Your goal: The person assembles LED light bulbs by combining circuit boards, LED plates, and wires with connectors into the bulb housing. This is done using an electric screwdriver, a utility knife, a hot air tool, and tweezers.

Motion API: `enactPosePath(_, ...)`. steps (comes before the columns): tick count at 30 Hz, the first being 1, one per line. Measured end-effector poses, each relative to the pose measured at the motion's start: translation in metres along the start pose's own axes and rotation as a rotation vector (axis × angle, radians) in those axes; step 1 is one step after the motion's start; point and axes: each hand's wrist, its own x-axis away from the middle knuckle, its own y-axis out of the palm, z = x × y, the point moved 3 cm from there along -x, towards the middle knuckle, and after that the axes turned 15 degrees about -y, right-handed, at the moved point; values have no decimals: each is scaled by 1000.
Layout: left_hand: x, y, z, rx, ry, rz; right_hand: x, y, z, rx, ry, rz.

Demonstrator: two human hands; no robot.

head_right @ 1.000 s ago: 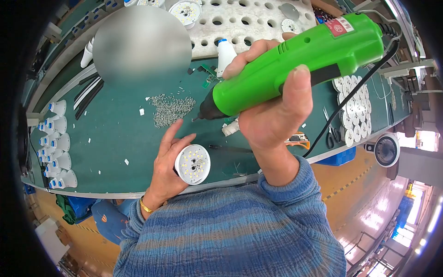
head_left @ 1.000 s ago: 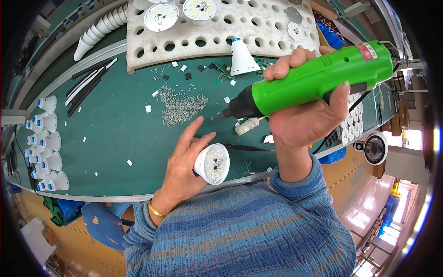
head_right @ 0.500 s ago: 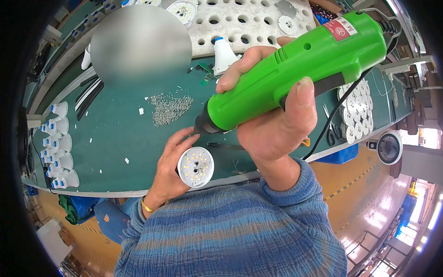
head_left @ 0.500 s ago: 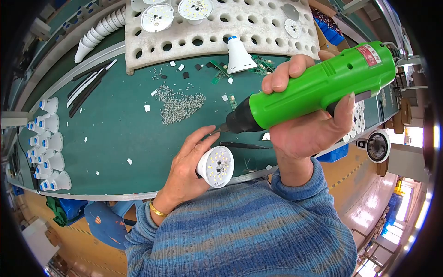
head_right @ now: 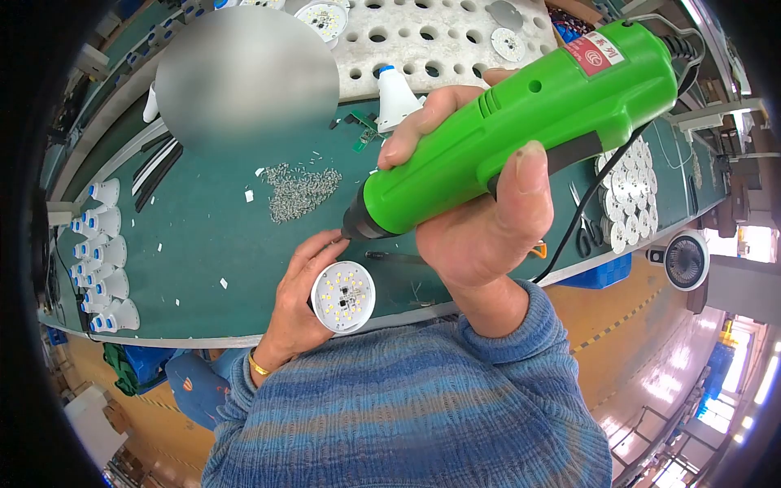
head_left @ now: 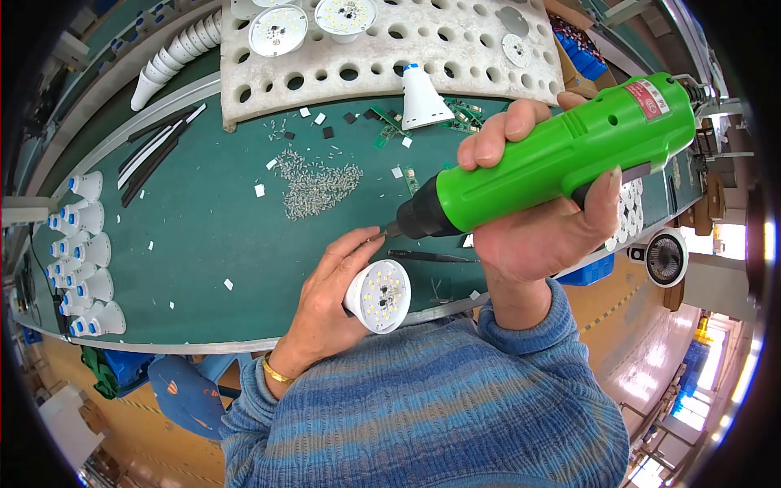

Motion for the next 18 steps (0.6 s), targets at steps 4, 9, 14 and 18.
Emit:
enactPosePath(4,0,0,1,-7,-2,9,1,-1,1,2,2,-7)
enactPosePath(9,0,-1,0,3,-4,3,1,1,1,-2,-2,-3)
enactPosePath(14,1,-3,0,25,-21,10,-1,-1,-3,2,-34,3)
enactPosePath(18,4,2,-21,241,-148,14,-4,4,-13,11,-52,8)
